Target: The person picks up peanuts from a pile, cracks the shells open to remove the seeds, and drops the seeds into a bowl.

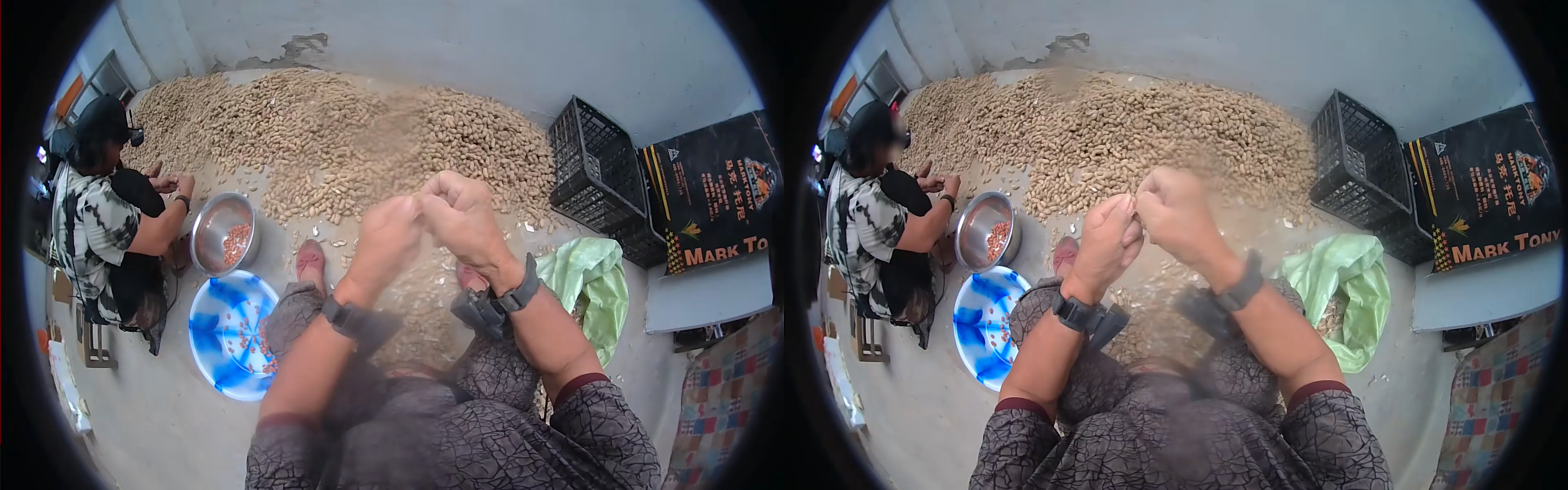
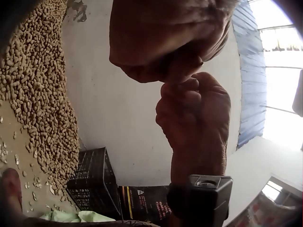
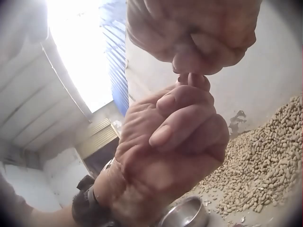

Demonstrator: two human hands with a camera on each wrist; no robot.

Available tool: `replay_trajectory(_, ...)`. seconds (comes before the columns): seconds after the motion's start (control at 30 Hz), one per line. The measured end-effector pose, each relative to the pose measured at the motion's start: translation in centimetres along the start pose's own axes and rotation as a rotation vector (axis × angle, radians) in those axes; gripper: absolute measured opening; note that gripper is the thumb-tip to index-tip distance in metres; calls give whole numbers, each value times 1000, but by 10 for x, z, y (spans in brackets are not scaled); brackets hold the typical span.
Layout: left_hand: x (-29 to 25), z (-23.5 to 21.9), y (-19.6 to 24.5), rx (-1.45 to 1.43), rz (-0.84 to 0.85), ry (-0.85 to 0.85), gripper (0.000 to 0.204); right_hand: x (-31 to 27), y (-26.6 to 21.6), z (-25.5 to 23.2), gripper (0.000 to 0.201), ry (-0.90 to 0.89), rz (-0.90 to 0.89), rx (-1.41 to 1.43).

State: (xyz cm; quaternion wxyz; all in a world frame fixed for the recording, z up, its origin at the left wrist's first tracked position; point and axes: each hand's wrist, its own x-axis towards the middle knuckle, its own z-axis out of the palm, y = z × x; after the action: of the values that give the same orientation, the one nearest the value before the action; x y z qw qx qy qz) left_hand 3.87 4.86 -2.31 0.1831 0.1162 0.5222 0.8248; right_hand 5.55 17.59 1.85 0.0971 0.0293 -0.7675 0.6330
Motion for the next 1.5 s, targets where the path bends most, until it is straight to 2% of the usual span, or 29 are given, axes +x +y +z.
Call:
replay_trajectory(0.03, 2, -2, -3, 6, -8, -1, 22, 1, -3, -4, 12, -15, 111, 110)
replay_trajectory(0.07, 3, -5, -8, 196, 96, -6, 22, 2, -3, -7, 12, -30, 219, 220)
replay_trajectory(0.1, 5, -4, -6, 386, 203, -16, 21, 2, 0, -9, 12, -24, 220, 226)
replay_trajectory(0.13, 5, -2, -3, 389, 201, -22, 21, 3, 3, -11, 10, -30, 204, 219)
replay_trajectory(0.2, 3, 3, 2, -43, -76, 23, 21, 3, 6, -12, 9, -34, 192, 209)
replay_trajectory(0.3, 7, -2, -2, -76, -45, -20, 20, 0, 10, -7, 8, 2, 153, 183)
replay_trajectory(0.4, 10, -4, -5, -69, -55, 18, 20, -1, 12, -3, 10, 41, 73, 124)
replay_trajectory(0.47, 11, -8, -7, -34, -55, 52, 22, -2, 16, 2, 6, 76, -105, -86)
replay_trajectory(0.5, 11, -11, -8, 1, -55, 85, 23, -2, 15, 3, 6, 72, -105, -85)
replay_trajectory(0.57, 11, -18, -12, 13, -45, 105, 23, -4, 10, 9, 6, 61, -253, -250)
replay_trajectory(0.63, 10, -21, -10, 25, -32, 125, 23, -4, 4, 13, 6, 31, -267, -257)
replay_trajectory(0.7, 6, -23, -7, -164, -86, 118, 24, -5, 4, 17, 7, 3, -276, -264)
replay_trajectory(0.73, 5, -26, -8, -167, -89, 123, 24, -5, 6, 19, 8, 9, -311, -276)
replay_trajectory(0.8, 3, -33, -9, -153, -90, -15, 27, -4, 12, 23, 8, 12, -344, -286)
replay_trajectory(0.87, 1, -40, -5, -173, -103, -32, 27, -2, 19, 28, 8, 4, -235, -64)
replay_trajectory(0.9, 0, -40, -1, -193, -115, -54, 27, 0, 18, 27, 8, 2, -234, -63)
replay_trajectory(0.97, -6, -38, 9, -235, -144, -42, 25, 2, 12, 23, 9, -78, 21, 58)
replay_trajectory(1.0, -8, -37, 13, -277, -172, -31, 25, 2, 8, 23, 9, -81, 22, 57)
replay_trajectory(1.07, -8, -42, 12, -310, -182, -38, 23, 3, 0, 24, 8, -105, 217, 186)
replay_trajectory(1.2, -14, -33, 27, -365, -171, -13, 21, 6, -7, 21, 8, -60, 302, 298)
replay_trajectory(1.27, -10, -44, 21, -446, -159, -23, 21, 10, -8, 18, 9, -55, 359, 394)
replay_trajectory(1.3, -7, -49, 18, -529, -151, -32, 22, 11, -5, 16, 9, -52, 366, 391)
replay_trajectory(1.37, -4, -65, 17, -586, -158, -28, 23, 14, 2, 14, 14, -164, 294, 200)
replay_trajectory(1.4, -3, -68, 18, -641, -162, -23, 25, 15, 4, 13, 14, -159, 305, 199)
replay_trajectory(1.43, -3, -68, 17, -645, -175, -19, 25, 16, 5, 13, 18, -247, 373, 134)
replay_trajectory(1.47, -3, -68, 19, -552, -147, 26, 26, 17, 5, 14, 23, -338, 437, 70)
replay_trajectory(1.5, -3, -66, 23, -457, -116, 69, 27, 17, 2, 16, 23, -336, 443, 71)
